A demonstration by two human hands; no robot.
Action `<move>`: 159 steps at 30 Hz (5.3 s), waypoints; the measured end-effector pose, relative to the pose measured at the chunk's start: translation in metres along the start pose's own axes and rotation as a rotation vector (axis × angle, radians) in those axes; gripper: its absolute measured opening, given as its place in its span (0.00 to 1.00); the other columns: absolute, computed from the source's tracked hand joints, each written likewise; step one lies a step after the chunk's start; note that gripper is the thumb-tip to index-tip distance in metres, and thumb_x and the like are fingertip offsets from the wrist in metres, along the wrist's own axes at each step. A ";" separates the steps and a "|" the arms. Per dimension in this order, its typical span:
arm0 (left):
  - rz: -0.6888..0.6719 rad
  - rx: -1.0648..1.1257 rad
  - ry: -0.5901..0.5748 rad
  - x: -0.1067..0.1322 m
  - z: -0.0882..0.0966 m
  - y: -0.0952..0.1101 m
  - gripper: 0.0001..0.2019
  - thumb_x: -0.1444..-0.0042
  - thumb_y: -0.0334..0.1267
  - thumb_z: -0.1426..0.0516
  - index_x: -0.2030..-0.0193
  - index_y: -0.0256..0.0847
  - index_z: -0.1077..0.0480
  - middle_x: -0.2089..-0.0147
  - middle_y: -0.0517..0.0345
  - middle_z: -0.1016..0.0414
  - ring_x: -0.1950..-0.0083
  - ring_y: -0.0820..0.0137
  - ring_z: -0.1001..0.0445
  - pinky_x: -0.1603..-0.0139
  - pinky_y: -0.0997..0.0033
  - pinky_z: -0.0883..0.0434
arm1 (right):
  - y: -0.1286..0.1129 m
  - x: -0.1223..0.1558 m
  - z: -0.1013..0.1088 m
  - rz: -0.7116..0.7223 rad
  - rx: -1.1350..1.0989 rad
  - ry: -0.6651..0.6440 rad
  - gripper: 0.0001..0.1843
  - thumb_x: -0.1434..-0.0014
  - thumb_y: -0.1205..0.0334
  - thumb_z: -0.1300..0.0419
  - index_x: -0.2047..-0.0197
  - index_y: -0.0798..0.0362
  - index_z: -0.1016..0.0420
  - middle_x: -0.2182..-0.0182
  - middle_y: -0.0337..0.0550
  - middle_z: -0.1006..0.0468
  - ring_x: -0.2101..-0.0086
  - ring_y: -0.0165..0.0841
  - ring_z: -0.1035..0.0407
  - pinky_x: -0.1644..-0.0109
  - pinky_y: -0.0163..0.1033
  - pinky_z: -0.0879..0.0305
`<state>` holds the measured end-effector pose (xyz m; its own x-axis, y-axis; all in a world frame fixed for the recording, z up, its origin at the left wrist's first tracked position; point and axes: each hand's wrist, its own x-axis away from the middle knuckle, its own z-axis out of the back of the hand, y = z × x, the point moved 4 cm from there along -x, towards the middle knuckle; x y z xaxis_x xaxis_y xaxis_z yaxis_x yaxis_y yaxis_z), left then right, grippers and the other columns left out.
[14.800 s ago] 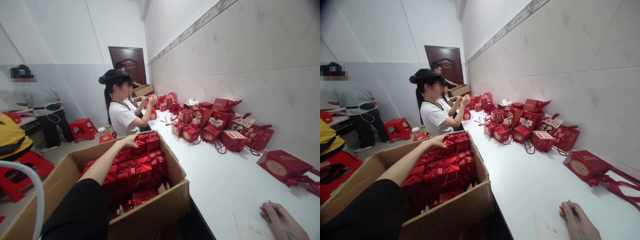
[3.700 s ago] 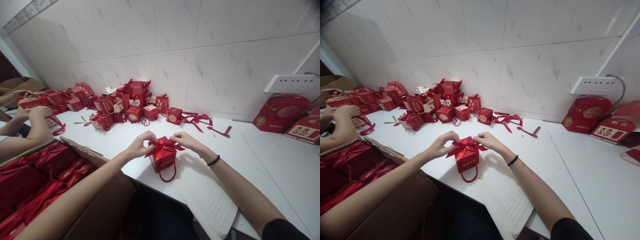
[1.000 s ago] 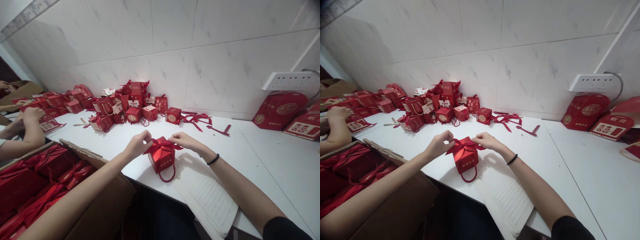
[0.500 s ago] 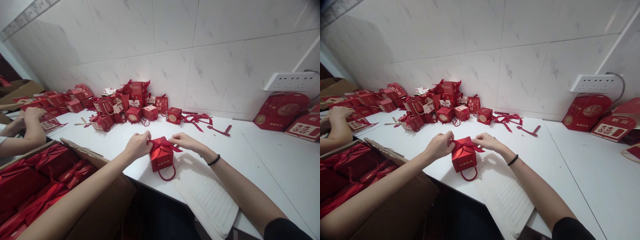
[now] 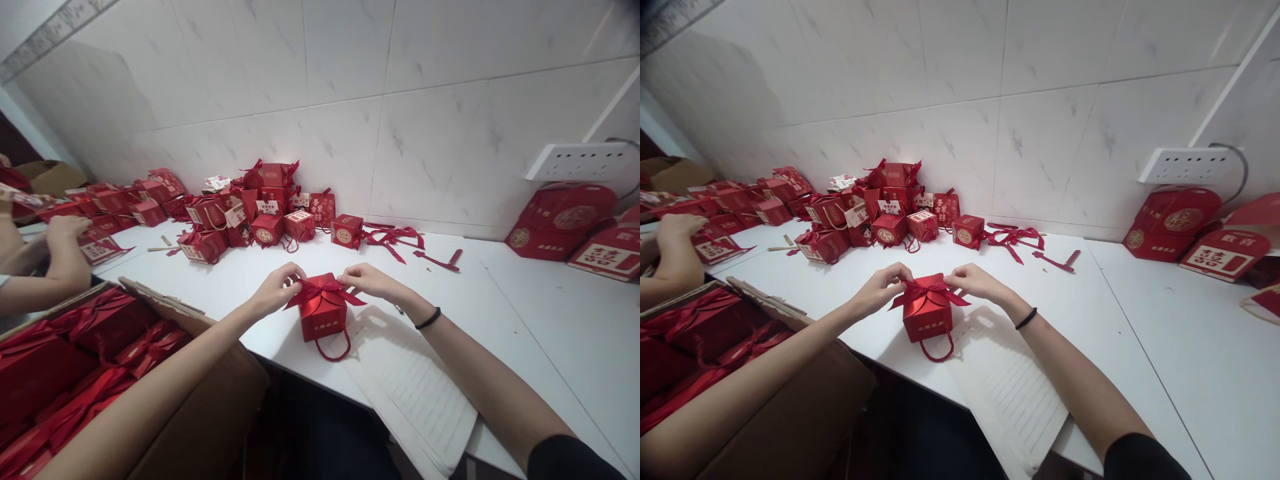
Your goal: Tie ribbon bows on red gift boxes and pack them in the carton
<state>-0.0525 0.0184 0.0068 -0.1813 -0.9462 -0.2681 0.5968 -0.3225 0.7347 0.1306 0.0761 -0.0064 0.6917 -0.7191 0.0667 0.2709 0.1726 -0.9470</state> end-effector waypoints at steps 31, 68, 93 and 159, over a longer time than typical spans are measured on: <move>0.067 0.398 -0.074 -0.001 -0.005 0.003 0.13 0.56 0.44 0.39 0.73 0.34 0.31 0.65 0.55 0.33 0.67 0.74 0.34 0.65 0.73 0.35 | 0.006 -0.003 0.000 -0.019 0.073 0.006 0.19 0.49 0.49 0.44 0.78 0.56 0.37 0.76 0.39 0.33 0.70 0.30 0.36 0.69 0.34 0.38; 0.138 0.293 -0.233 0.005 -0.009 0.003 0.15 0.64 0.33 0.51 0.65 0.36 0.36 0.76 0.63 0.35 0.76 0.76 0.39 0.76 0.78 0.44 | -0.004 0.001 0.011 0.200 0.426 0.491 0.10 0.43 0.61 0.44 0.75 0.55 0.35 0.74 0.41 0.28 0.71 0.32 0.35 0.68 0.36 0.42; -0.129 -0.218 -0.116 -0.002 -0.015 0.004 0.07 0.48 0.37 0.49 0.71 0.39 0.32 0.67 0.56 0.33 0.64 0.70 0.34 0.63 0.71 0.35 | -0.016 0.042 -0.106 1.006 1.248 0.560 0.10 0.39 0.73 0.52 0.62 0.60 0.29 0.72 0.46 0.30 0.68 0.35 0.38 0.58 0.45 0.41; -0.127 -0.404 -0.120 0.001 -0.023 0.010 0.06 0.49 0.36 0.46 0.73 0.38 0.31 0.65 0.55 0.30 0.60 0.68 0.33 0.54 0.67 0.36 | -0.029 0.033 0.000 -0.013 0.853 -0.054 0.21 0.40 0.51 0.51 0.79 0.55 0.36 0.82 0.39 0.34 0.80 0.29 0.42 0.78 0.35 0.50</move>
<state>-0.0289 0.0149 0.0001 -0.3485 -0.9037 -0.2485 0.8172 -0.4229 0.3916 0.1462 0.0475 0.0230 0.7103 -0.6950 0.1115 0.6751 0.6278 -0.3874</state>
